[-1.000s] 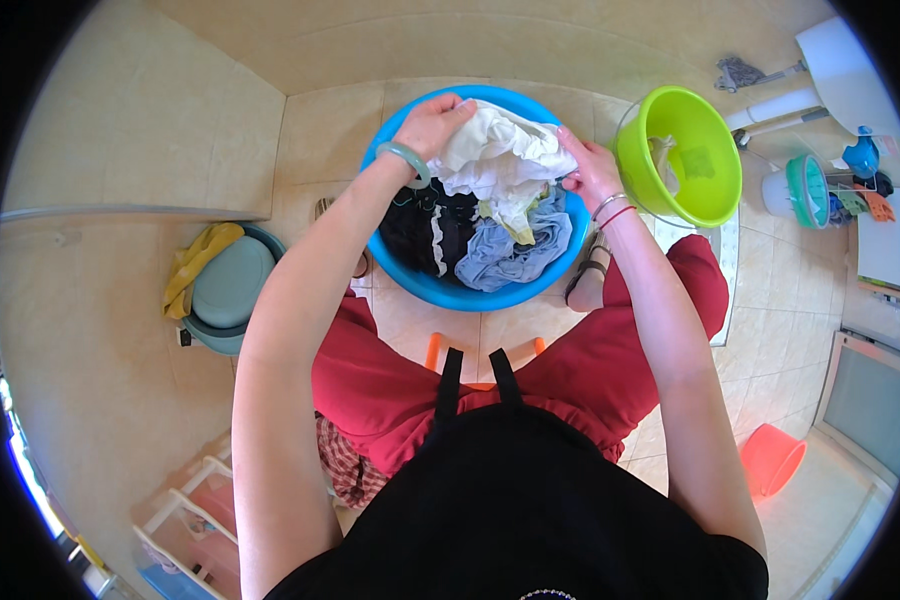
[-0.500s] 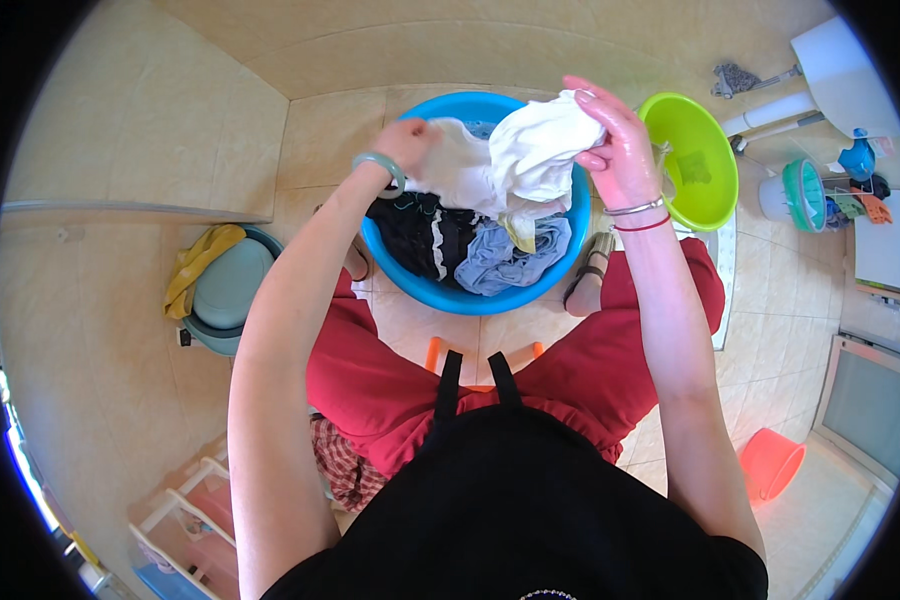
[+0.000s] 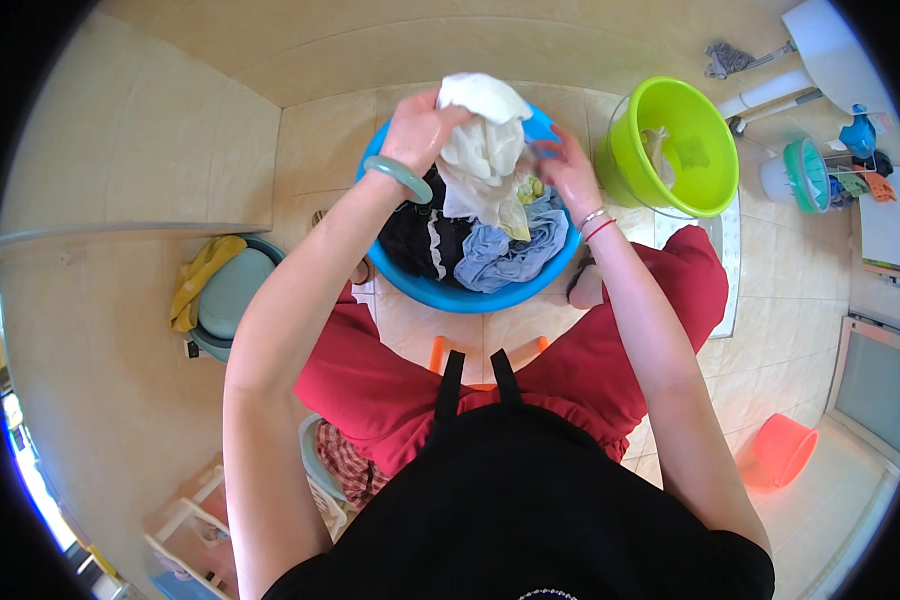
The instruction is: The person hand-washes various garments in a blue basin filled with soapy water. They scrub and wring out individual items, including a white cloth, a dark garment, and a light-colored piece, then transfer the washed items into a green bucket.
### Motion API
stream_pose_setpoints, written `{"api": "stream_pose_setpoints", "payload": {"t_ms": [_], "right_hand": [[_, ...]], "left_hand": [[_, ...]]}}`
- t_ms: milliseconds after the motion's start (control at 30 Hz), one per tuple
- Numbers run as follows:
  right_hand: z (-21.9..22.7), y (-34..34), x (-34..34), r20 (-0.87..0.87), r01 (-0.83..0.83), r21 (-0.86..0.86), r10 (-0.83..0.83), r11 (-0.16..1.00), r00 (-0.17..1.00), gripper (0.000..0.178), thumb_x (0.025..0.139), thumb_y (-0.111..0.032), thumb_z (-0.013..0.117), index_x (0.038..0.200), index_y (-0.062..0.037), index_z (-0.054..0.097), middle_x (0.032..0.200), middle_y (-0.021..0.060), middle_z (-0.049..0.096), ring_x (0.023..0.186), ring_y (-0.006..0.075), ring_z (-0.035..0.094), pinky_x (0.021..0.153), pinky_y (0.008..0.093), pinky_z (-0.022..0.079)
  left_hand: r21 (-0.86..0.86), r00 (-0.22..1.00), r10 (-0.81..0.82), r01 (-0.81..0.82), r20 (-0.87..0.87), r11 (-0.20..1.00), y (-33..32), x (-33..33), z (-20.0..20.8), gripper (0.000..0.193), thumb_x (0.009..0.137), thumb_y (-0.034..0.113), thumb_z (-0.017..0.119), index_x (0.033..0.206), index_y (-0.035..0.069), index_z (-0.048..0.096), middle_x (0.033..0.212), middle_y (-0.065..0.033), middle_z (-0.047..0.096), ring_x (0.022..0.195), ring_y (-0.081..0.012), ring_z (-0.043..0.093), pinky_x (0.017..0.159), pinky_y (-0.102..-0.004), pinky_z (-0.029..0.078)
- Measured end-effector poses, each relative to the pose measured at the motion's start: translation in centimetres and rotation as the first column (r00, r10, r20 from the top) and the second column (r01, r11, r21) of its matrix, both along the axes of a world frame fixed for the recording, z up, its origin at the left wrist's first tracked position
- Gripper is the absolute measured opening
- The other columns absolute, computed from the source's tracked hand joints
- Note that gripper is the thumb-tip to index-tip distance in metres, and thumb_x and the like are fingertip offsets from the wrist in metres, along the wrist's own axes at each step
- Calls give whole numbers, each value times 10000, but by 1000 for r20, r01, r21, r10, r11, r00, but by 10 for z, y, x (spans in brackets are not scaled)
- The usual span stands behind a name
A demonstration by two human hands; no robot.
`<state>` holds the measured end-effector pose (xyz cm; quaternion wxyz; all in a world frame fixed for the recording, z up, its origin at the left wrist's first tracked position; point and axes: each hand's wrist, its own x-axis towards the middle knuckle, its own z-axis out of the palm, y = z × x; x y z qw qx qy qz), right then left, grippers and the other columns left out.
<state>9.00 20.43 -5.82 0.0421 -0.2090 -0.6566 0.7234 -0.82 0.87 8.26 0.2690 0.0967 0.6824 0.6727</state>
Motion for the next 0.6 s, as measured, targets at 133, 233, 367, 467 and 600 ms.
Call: {"api": "stream_pose_setpoints", "payload": {"t_ms": [133,233,367,467,600], "right_hand": [[-68,-7,17,46,-77,472,63,878,997,895,651,-263,761,1406,-45,332,1335,225,449,1273,344,404,1056,374,337],[-85,-6,15,128,-158,432,114,888,985,858,667,-316,782,1380,-52,385,1395,210,381,1304,338,354,1085,388,297],[-62,-11,15,145,6,107,-21,994,989,454,801,-277,692,1162,-33,566,1084,121,627,989,186,588,845,302,465],[-49,-5,16,47,228,42,-230,973,972,241,837,-193,630,1009,-30,584,860,30,621,781,89,554,694,237,454],[-7,-17,8,-13,218,-182,-224,959,974,188,812,-113,624,971,-38,560,869,18,592,783,96,551,694,246,450]], "left_hand": [[161,1000,-4,1,20,987,5,1,52,276,823,126,620,1062,-12,628,984,-81,671,896,-161,635,811,-283,487],[326,997,-16,-10,78,945,7,-2,78,281,837,133,610,1070,-26,614,976,-88,667,896,-178,639,823,-294,484],[300,993,115,-102,-27,948,-6,-2,96,285,846,146,608,1071,-28,608,996,-91,664,917,-188,636,837,-301,483],[102,989,125,-116,-83,988,-12,-14,65,292,844,152,602,1071,-32,612,1023,-105,661,956,-175,625,854,-296,476],[-334,941,-175,71,-291,940,-41,-23,-43,365,800,223,627,1064,-27,613,1028,-164,662,970,-268,627,874,-341,474]]}}
